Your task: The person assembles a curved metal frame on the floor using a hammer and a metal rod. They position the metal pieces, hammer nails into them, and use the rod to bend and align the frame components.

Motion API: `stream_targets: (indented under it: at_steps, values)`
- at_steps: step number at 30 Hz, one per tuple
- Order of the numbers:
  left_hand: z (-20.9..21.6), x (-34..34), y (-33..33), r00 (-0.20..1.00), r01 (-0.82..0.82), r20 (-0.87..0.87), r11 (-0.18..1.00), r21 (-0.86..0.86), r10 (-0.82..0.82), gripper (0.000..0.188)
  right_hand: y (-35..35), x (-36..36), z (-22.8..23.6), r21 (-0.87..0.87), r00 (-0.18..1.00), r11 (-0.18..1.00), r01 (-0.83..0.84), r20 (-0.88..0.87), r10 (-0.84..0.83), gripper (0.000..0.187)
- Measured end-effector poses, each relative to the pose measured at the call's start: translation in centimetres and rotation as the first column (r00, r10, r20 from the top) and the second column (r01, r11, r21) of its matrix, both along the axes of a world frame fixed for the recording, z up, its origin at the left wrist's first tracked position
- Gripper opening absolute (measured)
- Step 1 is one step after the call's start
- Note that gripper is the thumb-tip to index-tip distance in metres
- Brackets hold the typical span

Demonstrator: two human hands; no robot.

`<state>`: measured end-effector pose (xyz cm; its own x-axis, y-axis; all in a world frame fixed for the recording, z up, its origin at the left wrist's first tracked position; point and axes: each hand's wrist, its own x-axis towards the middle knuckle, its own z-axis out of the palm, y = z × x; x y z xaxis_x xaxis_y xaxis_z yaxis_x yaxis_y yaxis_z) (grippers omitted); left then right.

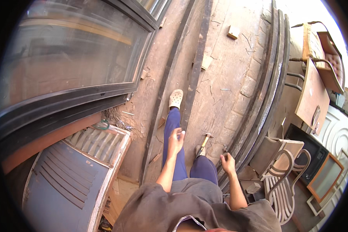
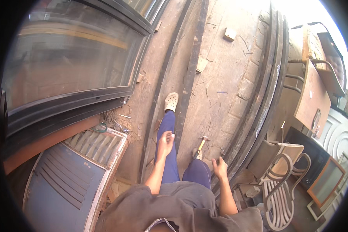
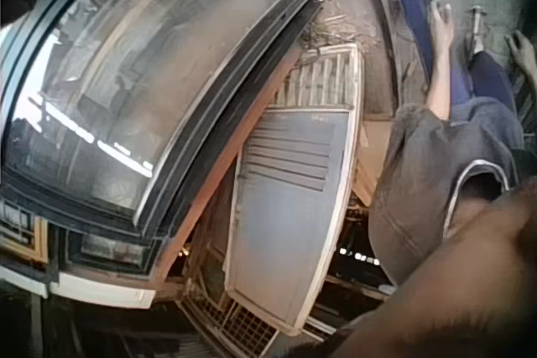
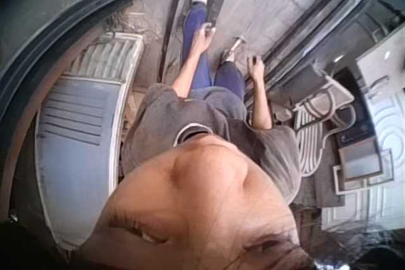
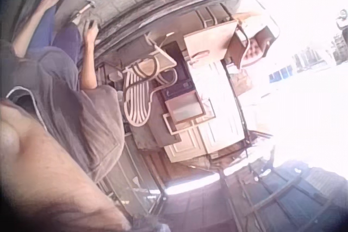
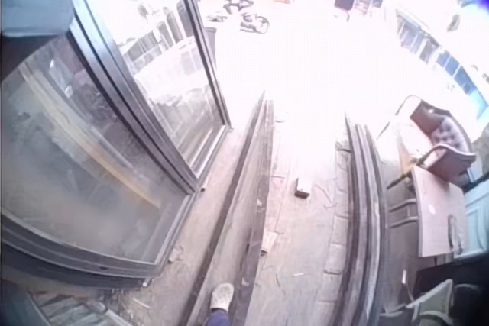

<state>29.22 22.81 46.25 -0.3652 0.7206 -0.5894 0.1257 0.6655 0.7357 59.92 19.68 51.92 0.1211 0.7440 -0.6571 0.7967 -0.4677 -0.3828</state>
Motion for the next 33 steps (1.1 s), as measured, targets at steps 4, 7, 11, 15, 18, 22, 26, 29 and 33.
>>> stream_targets:
  at_steps: [4,7,11,15,18,22,26,29,33]
  values:
    - [-0.2,1.6,6.0,0.945,0.312,0.095,0.950,0.017,-0.312,0.041,15.9,-12.9,-3.9,0.018,0.938,0.975,-0.221,-0.271,0.217,0.033]
    - [-0.7,0.2,6.7,0.960,0.234,0.184,0.965,-0.118,-0.211,0.041,25.5,-17.7,-6.7,-0.105,0.909,0.953,-0.284,-0.346,0.232,0.033]
    - [-5.1,-1.4,8.9,0.988,0.144,0.096,0.956,-0.255,-0.123,0.036,34.6,-19.2,-19.2,-0.047,0.904,0.969,-0.243,-0.373,0.208,0.036]
    - [-5.9,-1.1,12.8,0.976,-0.159,0.099,0.948,-0.275,0.192,0.033,40.3,-23.8,-27.7,-0.339,0.839,0.934,0.110,-0.472,-0.270,0.043]
    - [-6.6,-1.4,15.3,0.994,0.068,0.106,0.950,-0.305,-0.037,0.036,42.0,-28.0,-35.2,-0.416,0.704,0.849,0.327,-0.492,-0.512,0.045]
    - [-9.6,-4.1,22.0,0.984,-0.162,-0.105,0.973,-0.166,0.145,0.037,39.4,-31.4,-44.4,-0.519,0.693,0.752,0.406,-0.361,-0.624,0.060]
    - [-14.1,-2.6,22.4,0.959,-0.279,0.014,0.950,-0.138,0.284,0.041,40.6,-35.1,-49.8,-0.484,0.681,0.703,0.521,-0.260,-0.684,0.093]
    - [-14.2,-3.2,22.2,0.997,0.035,0.072,0.981,-0.191,-0.022,0.042,41.3,-39.3,-52.9,-0.491,0.546,0.580,0.650,-0.229,-0.806,0.102]
    - [-14.9,-4.1,22.2,0.980,-0.134,0.112,0.962,-0.238,0.164,0.044,39.5,-42.2,-49.3,-0.599,0.567,0.693,0.402,-0.431,-0.702,0.099]
